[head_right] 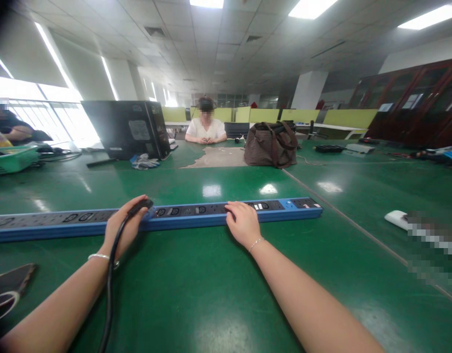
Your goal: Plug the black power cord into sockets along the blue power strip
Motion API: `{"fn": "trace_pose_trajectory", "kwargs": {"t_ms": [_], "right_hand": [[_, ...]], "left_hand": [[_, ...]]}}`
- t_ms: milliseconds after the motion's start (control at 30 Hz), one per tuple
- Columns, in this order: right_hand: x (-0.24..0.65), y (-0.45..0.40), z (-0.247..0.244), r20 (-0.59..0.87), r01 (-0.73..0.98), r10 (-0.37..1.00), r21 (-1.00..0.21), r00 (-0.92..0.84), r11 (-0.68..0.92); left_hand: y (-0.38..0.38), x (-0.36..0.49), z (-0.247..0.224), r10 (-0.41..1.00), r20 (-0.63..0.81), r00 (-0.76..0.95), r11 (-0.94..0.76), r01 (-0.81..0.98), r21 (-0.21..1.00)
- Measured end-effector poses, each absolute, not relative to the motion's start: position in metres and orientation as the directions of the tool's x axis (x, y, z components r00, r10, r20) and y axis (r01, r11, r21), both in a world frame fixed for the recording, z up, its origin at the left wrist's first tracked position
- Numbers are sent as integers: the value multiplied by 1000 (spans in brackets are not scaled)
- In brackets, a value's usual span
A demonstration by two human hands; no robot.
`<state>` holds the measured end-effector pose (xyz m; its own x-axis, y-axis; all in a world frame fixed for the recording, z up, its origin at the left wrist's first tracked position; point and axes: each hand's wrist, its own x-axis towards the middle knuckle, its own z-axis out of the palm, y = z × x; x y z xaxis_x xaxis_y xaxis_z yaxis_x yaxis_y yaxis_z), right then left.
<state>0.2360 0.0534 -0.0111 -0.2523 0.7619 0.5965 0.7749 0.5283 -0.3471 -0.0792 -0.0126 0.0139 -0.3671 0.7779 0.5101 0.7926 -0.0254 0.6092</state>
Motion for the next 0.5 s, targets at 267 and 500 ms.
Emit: {"fn": "trace_pose_trajectory", "kwargs": {"t_ms": [267, 500], "right_hand": [[233, 53, -11, 607, 774, 766, -374, -213, 511], [234, 53, -11, 607, 766, 765, -380, -217, 519]], "left_hand": [[-4, -46, 23, 853, 441, -280, -61, 785, 617], [18, -15, 25, 893, 415, -173, -123, 795, 595]]}}
